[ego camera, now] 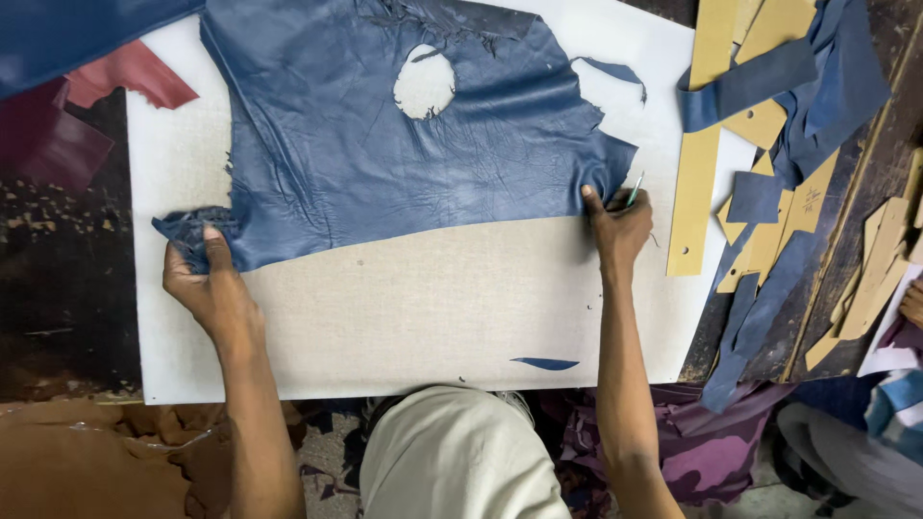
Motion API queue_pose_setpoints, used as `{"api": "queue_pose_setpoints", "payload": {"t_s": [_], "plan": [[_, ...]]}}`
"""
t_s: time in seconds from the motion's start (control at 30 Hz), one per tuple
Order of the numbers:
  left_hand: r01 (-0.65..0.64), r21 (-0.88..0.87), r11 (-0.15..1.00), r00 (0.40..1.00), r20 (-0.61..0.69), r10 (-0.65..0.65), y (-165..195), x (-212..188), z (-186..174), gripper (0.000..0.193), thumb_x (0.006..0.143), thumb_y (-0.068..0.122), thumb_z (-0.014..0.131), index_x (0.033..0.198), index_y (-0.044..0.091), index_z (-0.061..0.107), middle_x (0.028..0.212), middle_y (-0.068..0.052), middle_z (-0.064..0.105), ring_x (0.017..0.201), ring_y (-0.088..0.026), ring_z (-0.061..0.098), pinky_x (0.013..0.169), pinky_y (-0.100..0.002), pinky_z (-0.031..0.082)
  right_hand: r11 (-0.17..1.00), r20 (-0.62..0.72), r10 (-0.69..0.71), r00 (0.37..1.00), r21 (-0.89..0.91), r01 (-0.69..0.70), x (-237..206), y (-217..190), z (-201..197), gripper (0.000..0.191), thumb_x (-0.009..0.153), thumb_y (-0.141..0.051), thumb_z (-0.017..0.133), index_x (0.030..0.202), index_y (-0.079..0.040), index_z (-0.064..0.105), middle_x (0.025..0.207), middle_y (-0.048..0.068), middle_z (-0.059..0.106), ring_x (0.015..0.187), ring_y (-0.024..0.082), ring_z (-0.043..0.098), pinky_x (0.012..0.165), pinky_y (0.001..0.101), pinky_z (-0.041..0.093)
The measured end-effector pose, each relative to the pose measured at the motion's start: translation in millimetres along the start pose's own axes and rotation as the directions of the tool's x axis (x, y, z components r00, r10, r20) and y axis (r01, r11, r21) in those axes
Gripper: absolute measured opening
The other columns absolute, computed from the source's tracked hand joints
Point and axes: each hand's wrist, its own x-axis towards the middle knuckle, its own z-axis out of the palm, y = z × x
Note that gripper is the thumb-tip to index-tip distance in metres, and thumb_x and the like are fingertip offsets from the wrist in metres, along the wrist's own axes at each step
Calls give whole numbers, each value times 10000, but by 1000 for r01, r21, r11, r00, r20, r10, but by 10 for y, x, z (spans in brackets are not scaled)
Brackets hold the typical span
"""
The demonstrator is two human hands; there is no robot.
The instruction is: The person places a cardboard pattern on a blue leather hide and uses a utility knife to cut around the pattern. They repeat this process with different pattern sizes, repositioning the hide and patterns as needed to produce multiple leather pieces.
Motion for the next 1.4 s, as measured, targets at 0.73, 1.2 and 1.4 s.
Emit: {"api": "queue_pose_setpoints", "payload": {"t_s": [0.73, 1.2, 1.4], "plan": [[-569, 637, 519, 804, 563, 191, -369, -1282, -442, 459, 1141, 146, 498, 1575, 21, 422, 1659, -204, 379, 1593, -356, 316, 1333, -550, 246, 997, 17, 34, 999, -65, -33, -1706, 1028, -1005, 321, 1005, -240, 761, 844, -4, 613, 654, 84, 600, 575, 189, 537, 559, 370, 435], [-496, 868, 28, 862, 489, 130, -905, -1478, 524, 595, 1223, 380, 154, 1691, 29, 44, 1751, -97, -33, 1606, -254, -29, 1345, -442, -9, 985, 43, -138, 989, -99, 142, -1596, 1577, -1029, 341, 1096, -106, 648, 806, -14, 493, 574, 122, 431, 494, 175, 367, 469, 377, 304], [-507, 815, -281, 823, 360, -439, -988, -2670, 1539, 706, 1207, 457, 113, 1679, -57, 3, 1723, -216, -90, 1636, -344, -89, 1382, -480, -31, 957, 27, -254, 967, 153, 247, -1769, 1658, -1302, 296, 1119, -74, 627, 856, -8, 508, 649, 65, 447, 563, 136, 364, 509, 330, 277]]}}
